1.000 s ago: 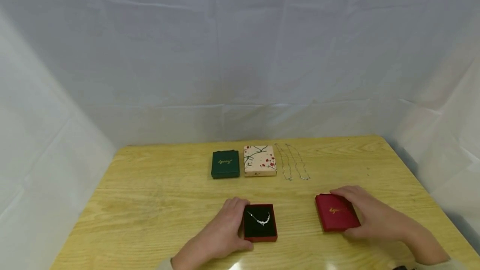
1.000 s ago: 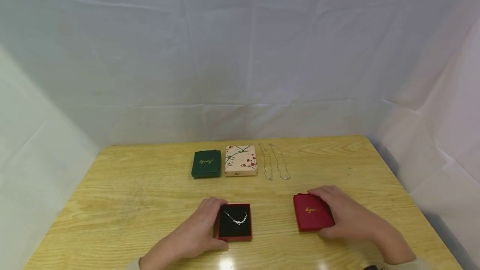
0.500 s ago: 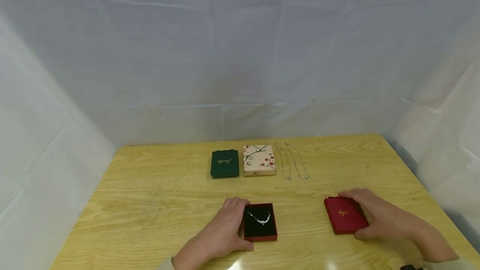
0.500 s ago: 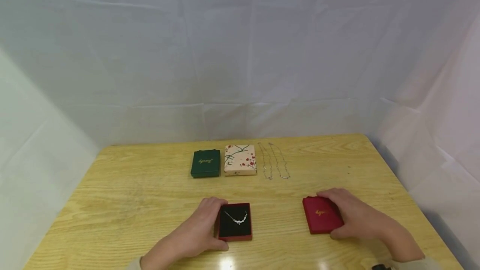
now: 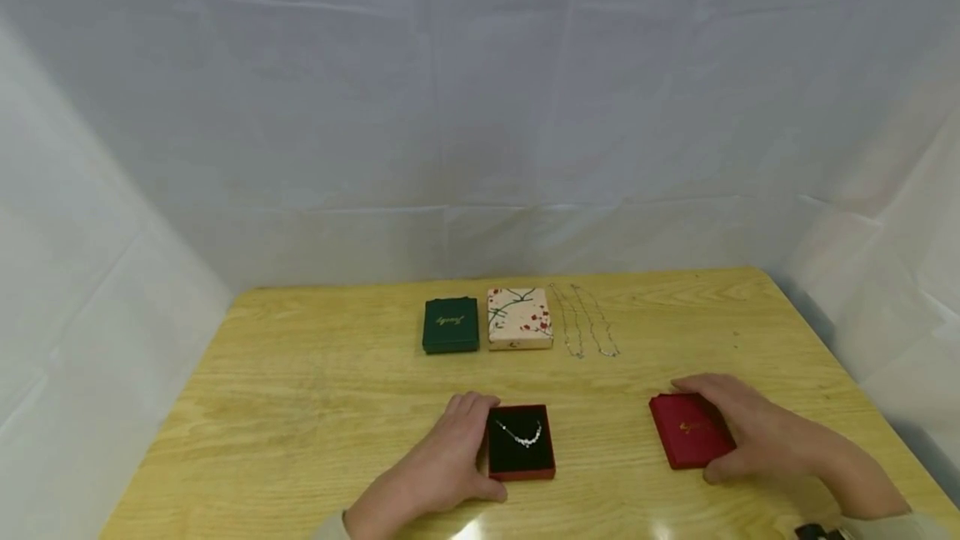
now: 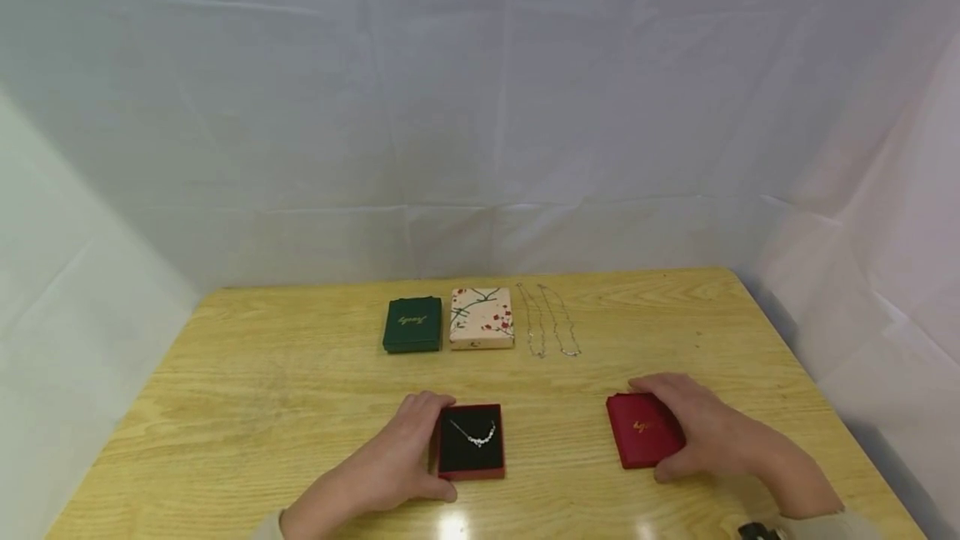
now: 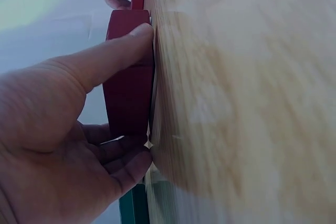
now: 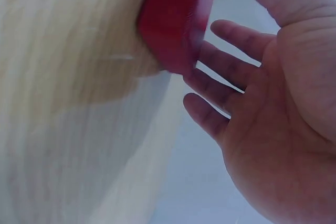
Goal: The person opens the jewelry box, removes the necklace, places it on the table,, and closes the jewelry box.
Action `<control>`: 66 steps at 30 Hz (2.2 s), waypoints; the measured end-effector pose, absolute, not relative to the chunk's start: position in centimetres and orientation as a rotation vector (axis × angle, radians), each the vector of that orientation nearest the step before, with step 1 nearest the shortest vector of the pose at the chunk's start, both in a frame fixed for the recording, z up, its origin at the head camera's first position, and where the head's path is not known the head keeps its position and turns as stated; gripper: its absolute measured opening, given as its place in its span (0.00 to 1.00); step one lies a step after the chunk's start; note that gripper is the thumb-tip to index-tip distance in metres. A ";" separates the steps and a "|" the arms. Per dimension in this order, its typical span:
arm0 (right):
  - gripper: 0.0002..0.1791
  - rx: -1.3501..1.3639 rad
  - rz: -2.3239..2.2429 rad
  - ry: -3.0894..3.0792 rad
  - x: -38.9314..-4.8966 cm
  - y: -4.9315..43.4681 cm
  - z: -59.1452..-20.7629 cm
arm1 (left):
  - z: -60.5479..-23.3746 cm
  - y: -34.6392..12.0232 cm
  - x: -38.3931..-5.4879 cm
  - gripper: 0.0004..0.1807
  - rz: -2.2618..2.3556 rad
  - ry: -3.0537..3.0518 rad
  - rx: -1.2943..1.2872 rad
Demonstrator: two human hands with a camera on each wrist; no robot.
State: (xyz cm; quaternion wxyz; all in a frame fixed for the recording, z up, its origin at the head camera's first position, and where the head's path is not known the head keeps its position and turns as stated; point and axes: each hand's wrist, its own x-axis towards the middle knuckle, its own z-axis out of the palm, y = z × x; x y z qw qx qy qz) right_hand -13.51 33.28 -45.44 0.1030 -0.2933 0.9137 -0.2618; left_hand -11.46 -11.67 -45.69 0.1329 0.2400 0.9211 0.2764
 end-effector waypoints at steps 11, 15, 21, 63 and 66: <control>0.44 -0.864 -0.720 2.740 -14.4 29.2 -43.4 | -45.6 -12.1 -11.7 0.59 0.884 2.628 0.682; 0.40 -0.918 -0.709 2.731 -14.6 27.2 -42.9 | -45.6 -12.3 -11.7 0.60 0.885 2.629 0.678; 0.35 -0.963 -0.725 2.736 -14.9 24.3 -43.1 | -45.7 -12.4 -11.7 0.60 0.907 2.626 0.671; 0.07 -1.093 -0.112 3.090 -13.9 11.2 -44.7 | -45.7 -12.9 -12.0 0.48 0.952 2.593 0.738; 0.06 -1.035 -0.150 3.073 -13.9 11.0 -44.7 | -45.6 -12.9 -12.0 0.48 0.951 2.589 0.733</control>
